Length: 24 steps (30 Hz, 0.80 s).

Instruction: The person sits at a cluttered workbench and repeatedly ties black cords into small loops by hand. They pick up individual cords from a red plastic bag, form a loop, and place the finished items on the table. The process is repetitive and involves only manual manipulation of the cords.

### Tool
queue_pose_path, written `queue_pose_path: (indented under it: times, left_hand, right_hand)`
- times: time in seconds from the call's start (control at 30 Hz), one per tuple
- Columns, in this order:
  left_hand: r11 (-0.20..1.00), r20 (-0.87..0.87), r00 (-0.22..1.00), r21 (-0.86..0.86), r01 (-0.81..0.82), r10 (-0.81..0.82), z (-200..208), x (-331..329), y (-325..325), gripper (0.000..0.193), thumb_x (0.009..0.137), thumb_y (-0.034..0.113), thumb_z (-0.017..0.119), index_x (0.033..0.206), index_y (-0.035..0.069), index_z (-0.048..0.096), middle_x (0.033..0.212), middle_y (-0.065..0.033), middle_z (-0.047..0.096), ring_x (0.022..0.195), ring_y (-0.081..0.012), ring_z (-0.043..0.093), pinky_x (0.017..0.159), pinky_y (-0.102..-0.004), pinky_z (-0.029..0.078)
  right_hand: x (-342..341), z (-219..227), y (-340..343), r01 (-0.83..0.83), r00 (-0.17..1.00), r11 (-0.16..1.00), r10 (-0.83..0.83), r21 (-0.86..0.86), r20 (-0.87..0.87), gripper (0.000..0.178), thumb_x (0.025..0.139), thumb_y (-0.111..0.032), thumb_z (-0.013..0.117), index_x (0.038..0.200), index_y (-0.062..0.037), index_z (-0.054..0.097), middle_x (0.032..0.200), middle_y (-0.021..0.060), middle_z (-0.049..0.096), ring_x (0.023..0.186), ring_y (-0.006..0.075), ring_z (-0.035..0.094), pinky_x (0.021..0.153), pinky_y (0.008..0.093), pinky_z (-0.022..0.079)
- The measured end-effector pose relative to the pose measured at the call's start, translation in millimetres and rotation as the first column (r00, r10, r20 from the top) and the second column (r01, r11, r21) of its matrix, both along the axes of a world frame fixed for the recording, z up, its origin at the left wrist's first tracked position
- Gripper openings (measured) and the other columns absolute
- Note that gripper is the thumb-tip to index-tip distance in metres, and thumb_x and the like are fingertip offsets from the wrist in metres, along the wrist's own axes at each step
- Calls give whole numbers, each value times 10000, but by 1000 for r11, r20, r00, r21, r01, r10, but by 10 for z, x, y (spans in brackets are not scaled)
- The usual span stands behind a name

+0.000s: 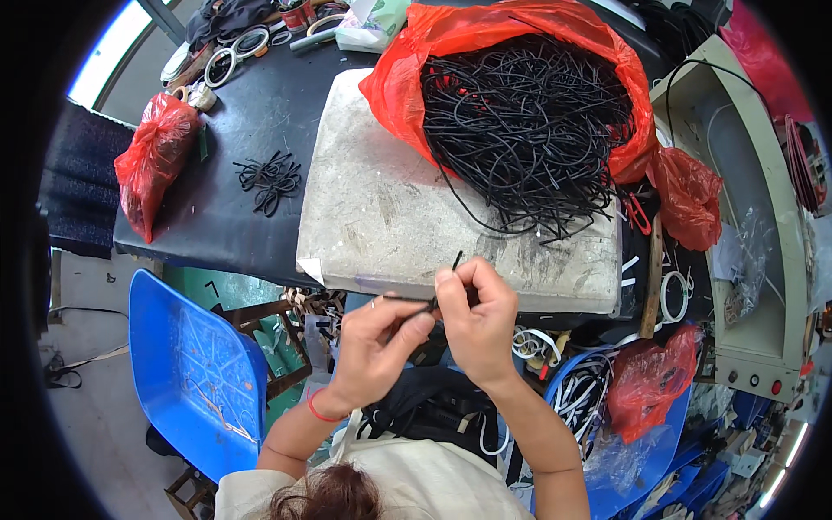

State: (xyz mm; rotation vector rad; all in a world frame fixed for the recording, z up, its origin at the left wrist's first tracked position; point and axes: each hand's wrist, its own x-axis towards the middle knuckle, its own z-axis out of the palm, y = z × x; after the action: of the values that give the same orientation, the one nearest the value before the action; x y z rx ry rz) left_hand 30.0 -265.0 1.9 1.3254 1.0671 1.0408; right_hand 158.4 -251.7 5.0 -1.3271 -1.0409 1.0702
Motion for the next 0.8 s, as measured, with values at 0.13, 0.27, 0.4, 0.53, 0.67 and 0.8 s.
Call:
queue_pose_path:
  times: [0.13,0.27,0.4,0.53,0.67,0.8]
  left_hand:
    - [962,243,969,-256,99,-36,-42,-114,193,199,851,142,586,946,-31,616,730,-12,589,631,-49,511,559,-193,415]
    - [919,213,968,-338,203,-135,-46,-258,277,225,866,168,570,967,-29,608,757,-18,594,670,-46,518,609,-187,429]
    - [935,348,937,-324,143,-23,-30,-221,261,264,864,190,579,1014,-27,587,815,-31,604,700,-61,533,653,-193,437]
    - [932,505,855,-353,82,117,-27,-97,202,281,867,185,575,1063,-16,568,878,-52,615,755,-78,555,697,-211,449]
    - [924,513,847,-375,72,142,-95,-80,191,299,900,182,508,1110,-29,524,930,-96,612,809,-131,586,752,-260,468]
    - [902,579,801,-412,128,150,-25,-121,192,323,911,201,487,1118,-47,512,958,-112,609,841,-146,593,773,-271,472]
  right_hand:
    - [53,11,94,-157,977,982,140,-101,-160,176,886,-139,528,765,-13,548,625,-25,497,552,29,442,490,175,364]
    - [220,23,50,-301,910,921,201,-246,-362,214,895,-188,526,974,2,584,751,13,570,635,58,504,549,190,409]
    - [182,16,-20,-280,933,944,226,-174,-281,203,885,-184,543,957,1,584,757,18,576,632,54,512,550,188,414]
    - [128,23,-19,-251,934,955,196,-157,-300,207,885,-184,544,961,5,581,764,20,580,634,54,517,552,192,419]
    - [139,20,-37,-273,918,950,209,-154,-335,286,918,-245,479,989,14,575,788,35,580,657,68,524,569,199,427]
    - [154,15,-27,-272,891,948,184,-165,-416,416,951,-332,374,1022,31,563,838,62,577,690,89,532,597,209,435]
